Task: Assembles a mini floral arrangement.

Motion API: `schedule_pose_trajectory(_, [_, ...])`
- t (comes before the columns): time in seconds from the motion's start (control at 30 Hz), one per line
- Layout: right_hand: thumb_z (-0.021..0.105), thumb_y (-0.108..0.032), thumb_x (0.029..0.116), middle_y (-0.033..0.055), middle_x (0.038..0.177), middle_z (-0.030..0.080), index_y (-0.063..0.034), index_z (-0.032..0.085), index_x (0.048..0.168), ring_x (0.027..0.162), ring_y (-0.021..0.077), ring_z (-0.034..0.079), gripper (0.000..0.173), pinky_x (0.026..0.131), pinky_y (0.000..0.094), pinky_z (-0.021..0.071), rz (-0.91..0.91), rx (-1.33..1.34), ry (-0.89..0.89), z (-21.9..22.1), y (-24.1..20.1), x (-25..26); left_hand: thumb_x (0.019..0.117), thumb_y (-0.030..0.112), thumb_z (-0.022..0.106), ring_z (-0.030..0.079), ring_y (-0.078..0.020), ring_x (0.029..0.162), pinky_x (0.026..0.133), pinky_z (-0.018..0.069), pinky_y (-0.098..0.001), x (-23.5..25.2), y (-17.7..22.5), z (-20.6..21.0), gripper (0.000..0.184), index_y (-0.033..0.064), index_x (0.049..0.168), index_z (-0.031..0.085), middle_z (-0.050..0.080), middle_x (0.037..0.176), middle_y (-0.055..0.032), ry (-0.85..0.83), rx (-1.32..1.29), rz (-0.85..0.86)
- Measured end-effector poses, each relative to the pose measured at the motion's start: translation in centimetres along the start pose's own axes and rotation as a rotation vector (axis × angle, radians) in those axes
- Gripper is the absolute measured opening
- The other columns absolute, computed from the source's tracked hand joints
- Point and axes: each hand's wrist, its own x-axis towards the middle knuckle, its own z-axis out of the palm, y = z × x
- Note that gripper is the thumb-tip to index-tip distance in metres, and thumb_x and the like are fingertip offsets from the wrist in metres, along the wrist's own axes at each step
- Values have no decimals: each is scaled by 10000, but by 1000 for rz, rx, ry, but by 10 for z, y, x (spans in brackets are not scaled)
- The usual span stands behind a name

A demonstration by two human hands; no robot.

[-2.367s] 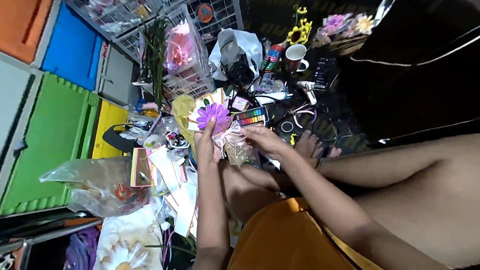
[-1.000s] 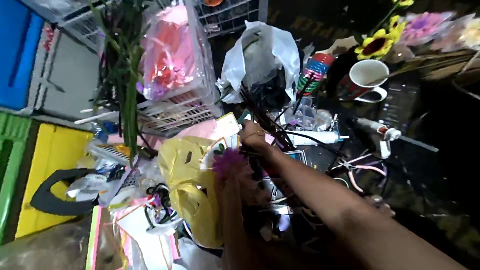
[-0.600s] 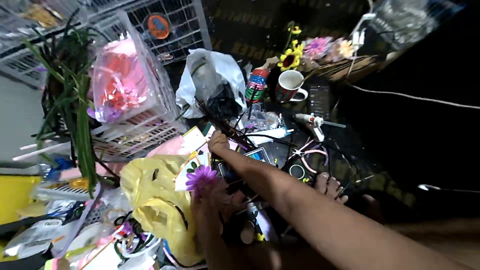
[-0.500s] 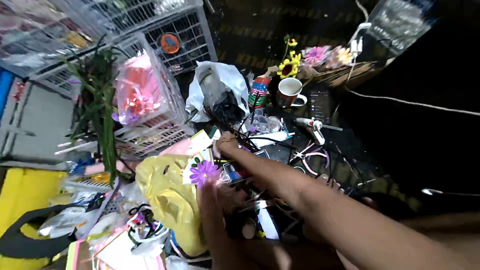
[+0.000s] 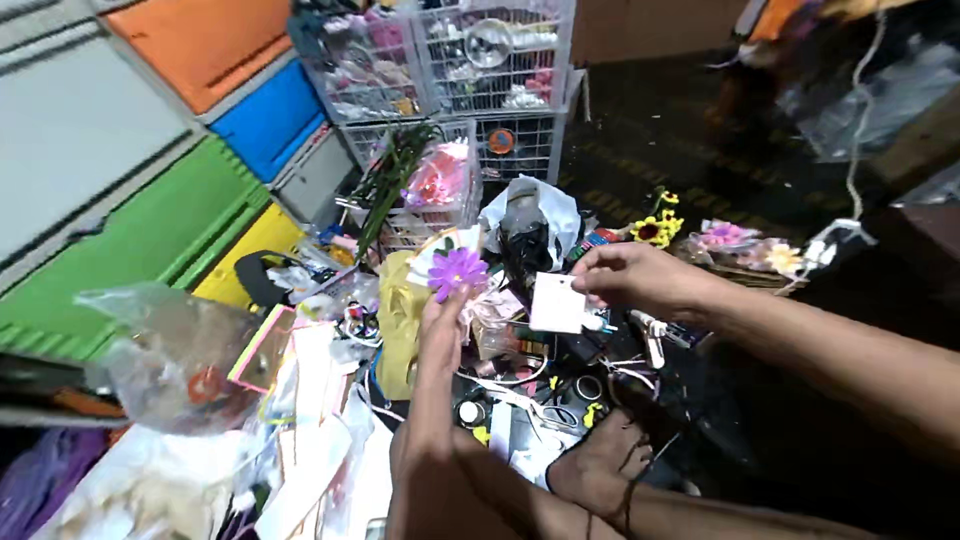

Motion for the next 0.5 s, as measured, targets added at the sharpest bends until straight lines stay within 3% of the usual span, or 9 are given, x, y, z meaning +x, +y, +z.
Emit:
schedule_pose_trajectory(0.1, [642,-16,974,27,795,689,-36,734,990,636,81,637,95,613,224,571,-189,-20,-69,-6,-18,-33,1066,116,500,677,-123,914,827,575,-285,-29,22,35,223,38,1266,559,687,1038,-69,-111,14,11])
schedule_pose_trajectory(0.23, [709,-36,930,20,762,696,-41,747,965,613,70,623,52,585,224,543,-428,-148,-57,-2,-29,-48,1092,51,351,598,-59,826,781,516,-202,-95,65,111,223,-9,1243,504,594,965,-49,-30,106,-19])
schedule_pose_trajectory(0.37, [745,-62,918,43,744,681,-38,720,942,636,104,637,42,625,289,561,-518,-245,-6,-8,-26,-40,1073,125,462,682,-110,905,823,573,-272,-70,38,99,225,56,1274,537,692,1013,-62,-180,-7,48])
schedule_pose_trajectory(0.47, [742,-82,923,36,810,694,-53,726,961,714,105,652,50,698,311,564,-577,-253,12,-14,-33,-38,1055,100,449,682,-102,901,795,569,-262,-66,42,100,242,74,1282,530,698,1021,-49,-214,11,69])
schedule_pose_trajectory(0.5, [741,-84,926,32,823,699,-59,728,967,732,99,659,50,717,306,568,-584,-249,10,-15,-37,-39,1044,79,441,680,-112,921,829,568,-283,-67,45,100,244,63,1267,538,696,1029,-54,-223,10,82])
